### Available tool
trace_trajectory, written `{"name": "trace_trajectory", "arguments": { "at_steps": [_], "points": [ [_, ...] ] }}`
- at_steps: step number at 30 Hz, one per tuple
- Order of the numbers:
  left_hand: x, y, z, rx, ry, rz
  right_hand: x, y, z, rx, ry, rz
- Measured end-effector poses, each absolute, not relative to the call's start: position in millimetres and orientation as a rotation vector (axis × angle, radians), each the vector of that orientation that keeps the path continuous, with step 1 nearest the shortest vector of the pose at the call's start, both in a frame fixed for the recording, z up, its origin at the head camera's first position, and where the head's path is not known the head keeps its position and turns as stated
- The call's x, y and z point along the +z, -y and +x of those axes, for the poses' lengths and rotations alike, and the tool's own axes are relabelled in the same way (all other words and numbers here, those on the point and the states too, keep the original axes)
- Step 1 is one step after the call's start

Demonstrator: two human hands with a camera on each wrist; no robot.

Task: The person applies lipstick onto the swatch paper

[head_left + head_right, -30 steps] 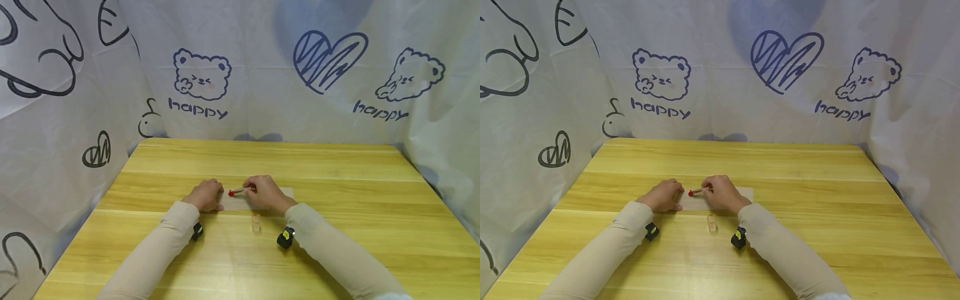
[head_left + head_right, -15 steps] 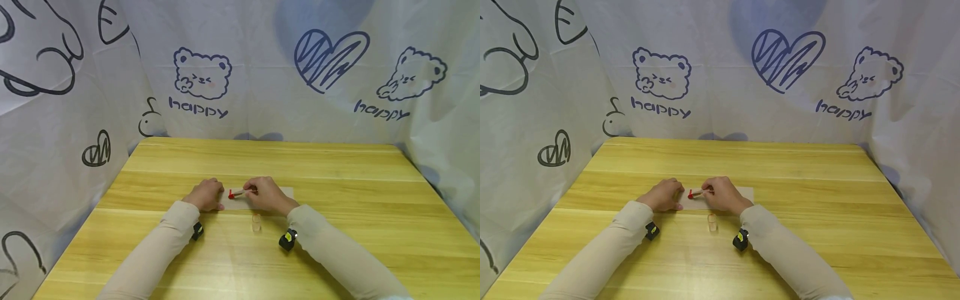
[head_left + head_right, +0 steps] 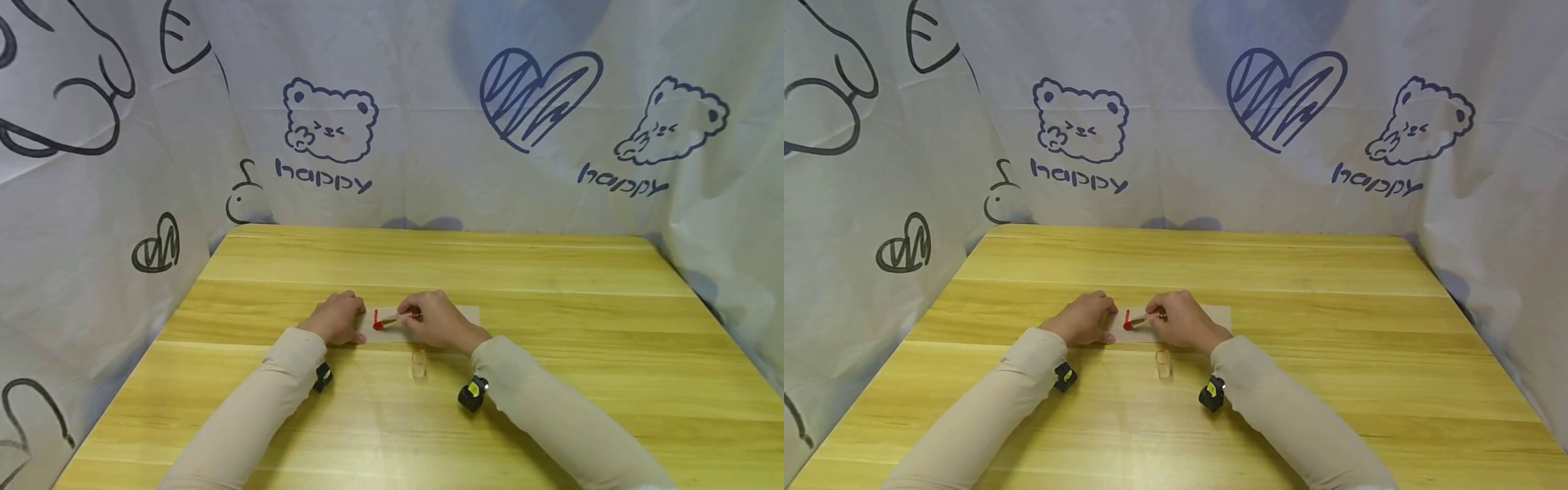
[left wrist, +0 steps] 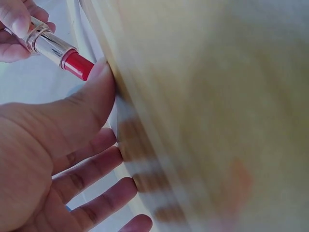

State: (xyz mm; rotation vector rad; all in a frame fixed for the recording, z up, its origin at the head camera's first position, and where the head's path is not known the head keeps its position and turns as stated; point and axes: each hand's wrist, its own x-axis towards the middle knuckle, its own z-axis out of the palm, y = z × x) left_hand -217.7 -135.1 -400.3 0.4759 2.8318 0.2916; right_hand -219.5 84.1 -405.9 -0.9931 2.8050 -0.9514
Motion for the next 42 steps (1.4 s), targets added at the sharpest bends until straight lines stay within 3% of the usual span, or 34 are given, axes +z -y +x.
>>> {"name": "trace_trajectory", "arguments": {
  "at_steps": [42],
  "points": [
    [-401.7,136.3,-219.7,0.279,-2.837,0.500,-396.5,-90.8,-211.4,-0.911,-2.666,-1.116]
  ]
}}
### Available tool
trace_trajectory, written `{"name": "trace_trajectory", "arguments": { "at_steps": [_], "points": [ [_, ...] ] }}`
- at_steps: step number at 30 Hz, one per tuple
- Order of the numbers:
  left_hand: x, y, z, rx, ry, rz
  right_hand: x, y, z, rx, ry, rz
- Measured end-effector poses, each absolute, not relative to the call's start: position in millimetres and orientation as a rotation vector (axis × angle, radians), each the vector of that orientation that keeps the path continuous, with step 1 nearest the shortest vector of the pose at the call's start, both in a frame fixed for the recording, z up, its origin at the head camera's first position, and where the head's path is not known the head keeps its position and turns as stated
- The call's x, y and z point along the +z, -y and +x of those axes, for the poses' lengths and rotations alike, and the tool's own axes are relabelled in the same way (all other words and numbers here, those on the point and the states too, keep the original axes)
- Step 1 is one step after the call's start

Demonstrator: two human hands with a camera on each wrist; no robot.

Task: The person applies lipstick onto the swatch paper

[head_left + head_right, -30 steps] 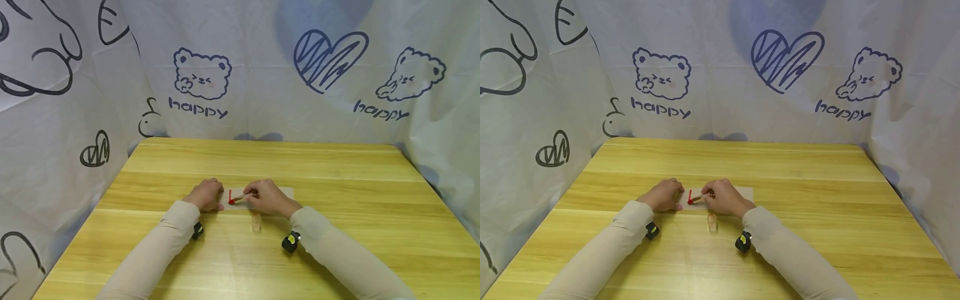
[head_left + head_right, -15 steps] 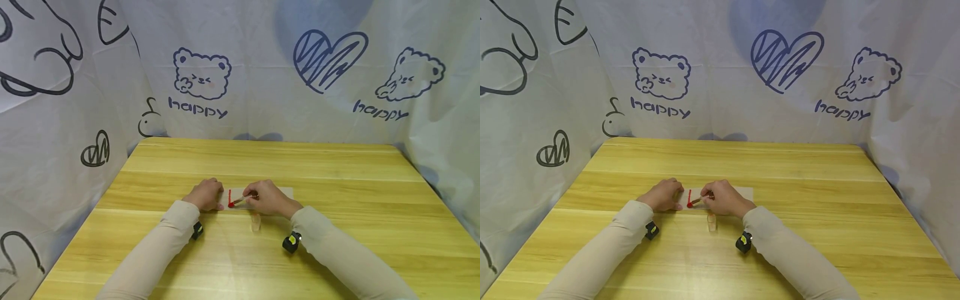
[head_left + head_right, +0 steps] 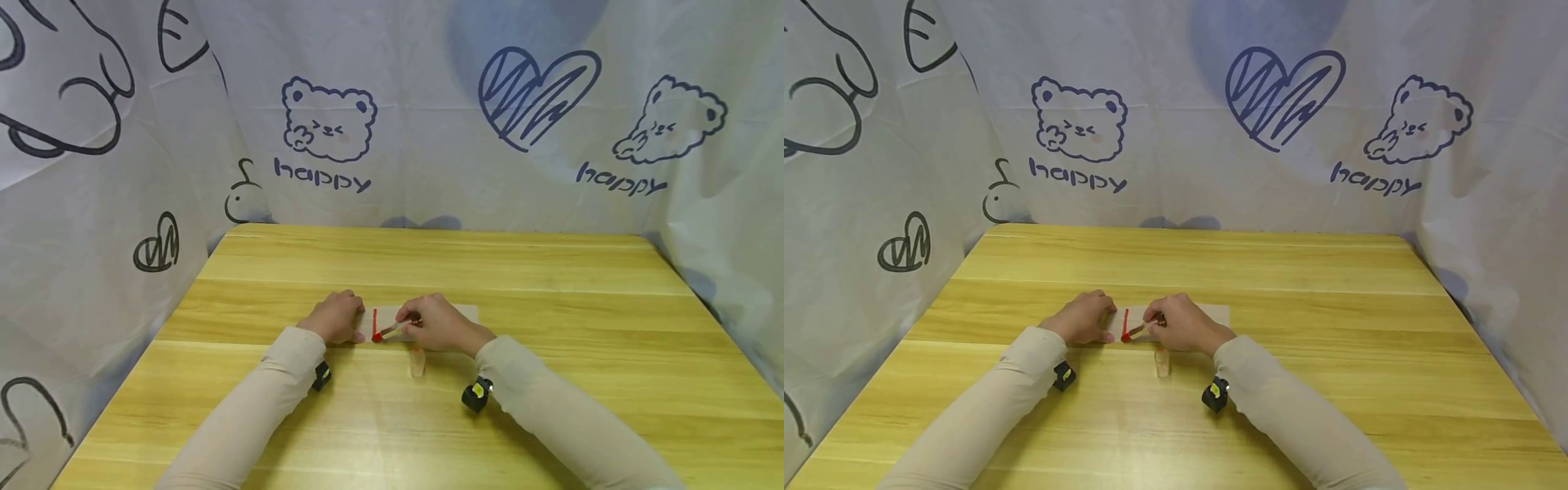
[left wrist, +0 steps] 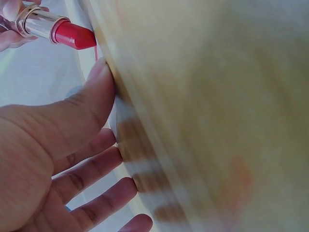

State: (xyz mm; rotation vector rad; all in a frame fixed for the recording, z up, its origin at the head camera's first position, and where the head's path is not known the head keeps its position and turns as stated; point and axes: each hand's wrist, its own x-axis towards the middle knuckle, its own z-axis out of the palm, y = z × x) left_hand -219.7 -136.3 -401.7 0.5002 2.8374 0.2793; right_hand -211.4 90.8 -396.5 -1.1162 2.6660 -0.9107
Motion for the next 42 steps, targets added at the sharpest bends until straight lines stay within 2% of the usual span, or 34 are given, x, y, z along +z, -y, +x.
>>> {"name": "trace_trajectory", "arguments": {
  "at_steps": [42],
  "points": [
    [-399.8,136.3,-220.4,0.334,-2.818,0.490,-392.2,-97.8,-214.7,-0.924,-2.691,-1.096]
  ]
}}
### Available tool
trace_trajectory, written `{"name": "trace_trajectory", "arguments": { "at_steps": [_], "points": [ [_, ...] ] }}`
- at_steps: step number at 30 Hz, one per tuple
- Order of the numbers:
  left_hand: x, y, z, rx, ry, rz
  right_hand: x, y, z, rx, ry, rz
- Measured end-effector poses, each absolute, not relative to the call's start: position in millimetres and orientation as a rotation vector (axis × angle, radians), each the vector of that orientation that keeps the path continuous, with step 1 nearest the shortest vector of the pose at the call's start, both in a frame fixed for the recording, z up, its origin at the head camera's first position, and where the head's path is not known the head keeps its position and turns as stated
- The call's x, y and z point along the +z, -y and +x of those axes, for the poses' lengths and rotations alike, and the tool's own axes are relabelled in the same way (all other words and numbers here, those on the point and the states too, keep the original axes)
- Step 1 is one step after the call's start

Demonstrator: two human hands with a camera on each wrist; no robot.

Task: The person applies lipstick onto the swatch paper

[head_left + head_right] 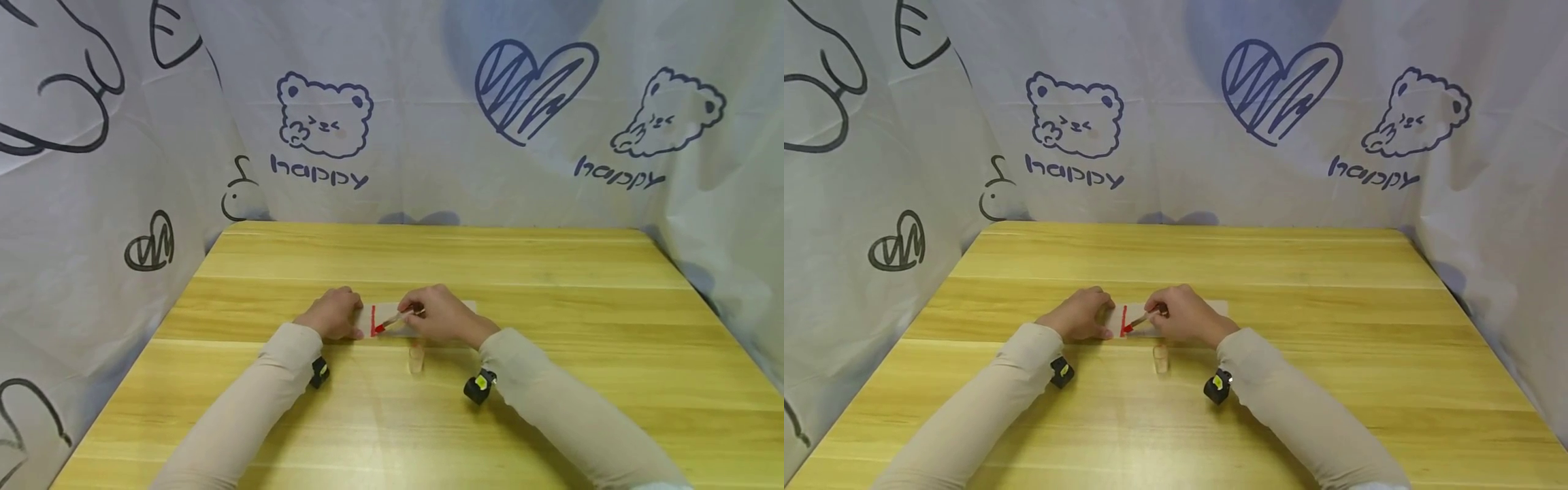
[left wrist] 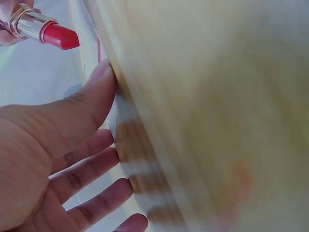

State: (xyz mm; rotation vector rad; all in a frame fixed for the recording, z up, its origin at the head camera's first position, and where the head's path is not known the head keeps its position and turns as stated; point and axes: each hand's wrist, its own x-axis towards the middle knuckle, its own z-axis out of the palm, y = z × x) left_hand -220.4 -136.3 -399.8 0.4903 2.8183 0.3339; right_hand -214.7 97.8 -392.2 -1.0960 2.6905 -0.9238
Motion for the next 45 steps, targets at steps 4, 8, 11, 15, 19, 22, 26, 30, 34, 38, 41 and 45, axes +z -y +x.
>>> {"name": "trace_trajectory", "arguments": {
  "at_steps": [4,8,11,15,19,22,26,30,34,38,41,45],
  "points": [
    [-398.5,136.4,-219.9,0.359,-2.809,0.494,-390.7,-100.8,-215.1,-0.935,-2.695,-1.040],
    [-398.1,136.1,-219.6,0.375,-2.807,0.498,-388.0,-104.6,-214.8,-0.937,-2.702,-1.021],
    [-398.4,136.3,-219.8,0.380,-2.808,0.496,-386.3,-107.4,-215.7,-0.938,-2.716,-1.026],
    [-397.7,136.4,-220.2,0.372,-2.804,0.489,-385.9,-111.6,-217.7,-0.939,-2.746,-1.038],
    [-397.2,136.5,-221.2,0.372,-2.791,0.484,-385.9,-115.8,-218.7,-0.937,-2.766,-1.041],
    [-396.4,137.1,-222.0,0.374,-2.783,0.477,-385.6,-119.1,-219.6,-0.939,-2.780,-1.040],
    [-395.4,137.7,-223.1,0.384,-2.775,0.471,-386.0,-124.6,-221.8,-0.930,-2.796,-1.046],
    [-395.7,138.6,-223.2,0.391,-2.788,0.460,-386.5,-130.7,-223.8,-0.925,-2.812,-1.062],
    [-397.1,140.8,-223.8,0.383,-2.812,0.433,-387.0,-135.6,-225.5,-0.921,-2.840,-1.061],
    [-397.9,144.0,-225.5,0.374,-2.818,0.431,-386.7,-140.5,-226.5,-0.920,-2.856,-1.036],
    [-398.0,147.2,-226.8,0.367,-2.821,0.439,-386.2,-144.4,-227.2,-0.932,-2.860,-1.014],
    [-397.8,152.1,-228.1,0.356,-2.819,0.436,-385.2,-149.4,-228.0,-0.942,-2.866,-0.984]
  ]
}}
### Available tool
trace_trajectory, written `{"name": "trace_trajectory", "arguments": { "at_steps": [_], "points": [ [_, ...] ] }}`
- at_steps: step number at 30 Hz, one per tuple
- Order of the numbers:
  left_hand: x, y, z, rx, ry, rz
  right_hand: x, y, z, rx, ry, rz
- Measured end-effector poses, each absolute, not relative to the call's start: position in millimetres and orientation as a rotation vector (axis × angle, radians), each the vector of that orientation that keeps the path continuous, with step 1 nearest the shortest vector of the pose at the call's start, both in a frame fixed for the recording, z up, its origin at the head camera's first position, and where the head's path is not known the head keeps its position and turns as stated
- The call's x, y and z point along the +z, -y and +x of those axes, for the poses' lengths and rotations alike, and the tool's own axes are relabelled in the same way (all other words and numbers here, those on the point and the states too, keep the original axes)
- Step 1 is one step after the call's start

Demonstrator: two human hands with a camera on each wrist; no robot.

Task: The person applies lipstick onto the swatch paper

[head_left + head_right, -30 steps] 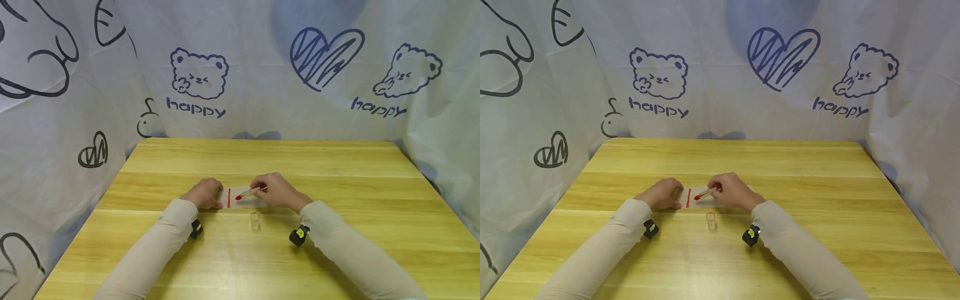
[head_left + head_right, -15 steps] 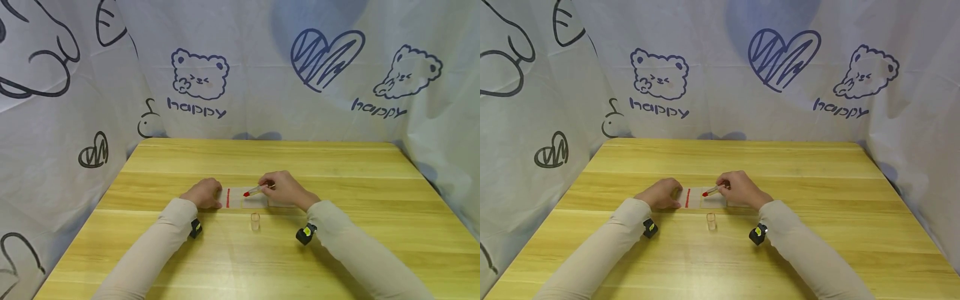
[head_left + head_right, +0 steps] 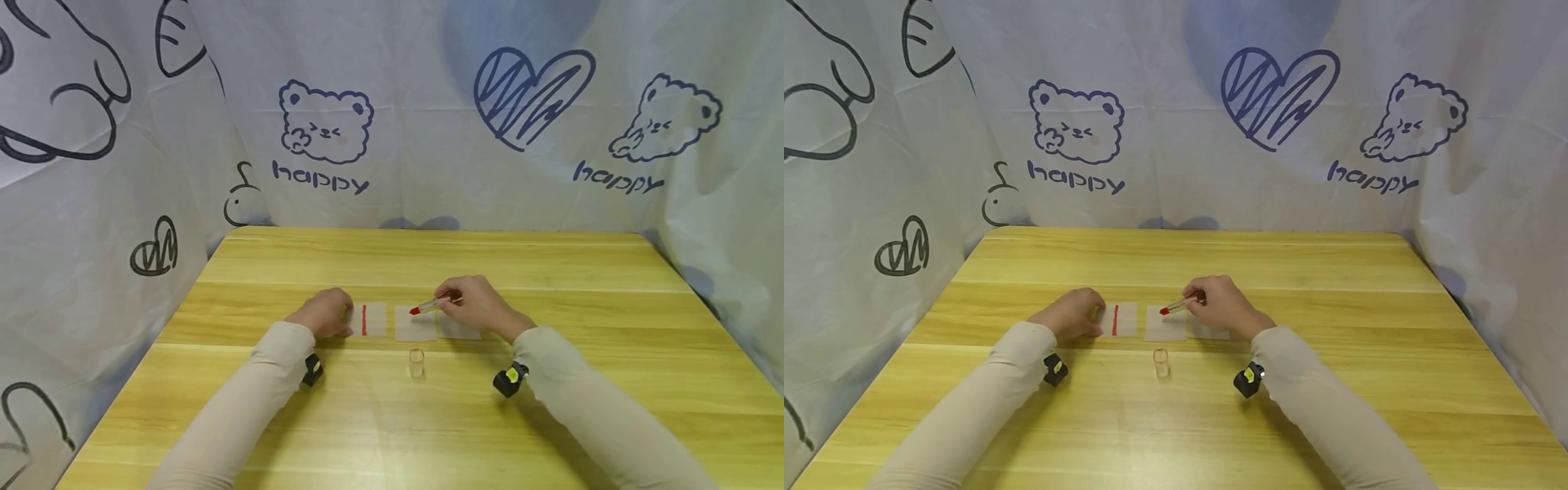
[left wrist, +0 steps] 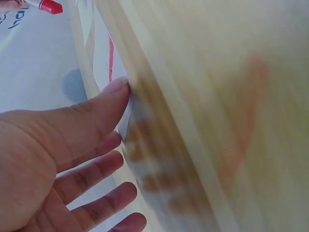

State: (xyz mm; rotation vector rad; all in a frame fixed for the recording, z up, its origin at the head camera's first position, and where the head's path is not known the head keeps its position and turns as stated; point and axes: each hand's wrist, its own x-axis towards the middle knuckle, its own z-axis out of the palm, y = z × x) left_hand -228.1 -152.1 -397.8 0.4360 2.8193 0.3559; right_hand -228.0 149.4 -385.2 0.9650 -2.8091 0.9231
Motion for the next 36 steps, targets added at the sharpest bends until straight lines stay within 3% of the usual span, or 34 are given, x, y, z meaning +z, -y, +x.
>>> {"name": "trace_trajectory", "arguments": {
  "at_steps": [19,36],
  "points": [
    [-390.1,125.0,-229.1,0.414,-2.827,0.597,-389.5,-158.3,-232.9,0.905,2.813,0.826],
    [-408.3,90.9,-235.6,0.407,-2.818,0.801,-405.8,-148.7,-238.2,0.954,2.770,0.822]
  ]
}}
